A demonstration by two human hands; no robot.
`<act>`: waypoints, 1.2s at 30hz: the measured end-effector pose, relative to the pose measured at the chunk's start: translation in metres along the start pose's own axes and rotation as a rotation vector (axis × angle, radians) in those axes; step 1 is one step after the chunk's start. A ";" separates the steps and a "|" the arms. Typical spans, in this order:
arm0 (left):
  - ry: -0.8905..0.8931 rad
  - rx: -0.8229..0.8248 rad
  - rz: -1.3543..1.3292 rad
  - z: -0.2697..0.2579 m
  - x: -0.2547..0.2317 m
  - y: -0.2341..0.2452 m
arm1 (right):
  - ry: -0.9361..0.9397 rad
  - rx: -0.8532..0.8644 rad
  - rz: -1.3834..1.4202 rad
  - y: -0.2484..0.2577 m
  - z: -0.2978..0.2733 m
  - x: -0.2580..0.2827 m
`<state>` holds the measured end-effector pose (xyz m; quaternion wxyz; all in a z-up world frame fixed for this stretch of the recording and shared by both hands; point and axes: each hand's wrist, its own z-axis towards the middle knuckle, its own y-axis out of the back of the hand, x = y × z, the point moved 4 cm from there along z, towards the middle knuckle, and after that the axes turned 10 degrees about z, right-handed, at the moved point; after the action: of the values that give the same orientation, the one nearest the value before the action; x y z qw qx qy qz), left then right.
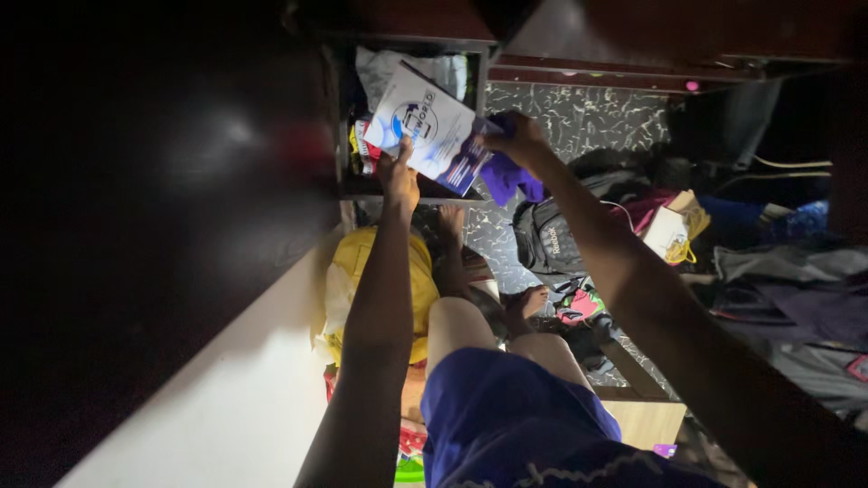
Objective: The person organizes several personal items including a loaf of bread, a bunch of keys, a mobile phone, and a charging cable by placing them into different compartments and drawers of a wooden cabinet.
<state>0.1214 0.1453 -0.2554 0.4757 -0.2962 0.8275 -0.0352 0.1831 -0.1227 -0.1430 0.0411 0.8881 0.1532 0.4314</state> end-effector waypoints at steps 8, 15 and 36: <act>0.075 -0.063 -0.326 0.103 0.057 -0.001 | 0.094 -0.032 0.356 -0.052 0.117 -0.062; 0.142 -0.149 -0.209 0.158 0.082 -0.003 | 0.291 -0.200 0.088 -0.060 0.145 -0.064; 0.154 -0.578 1.261 0.156 0.043 0.009 | 0.795 -0.282 -0.188 -0.060 0.126 -0.056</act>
<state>0.2277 0.1650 -0.3766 0.2477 0.1294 0.8491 0.4483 0.2343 -0.0758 -0.2758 0.1390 0.6206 0.1768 0.7512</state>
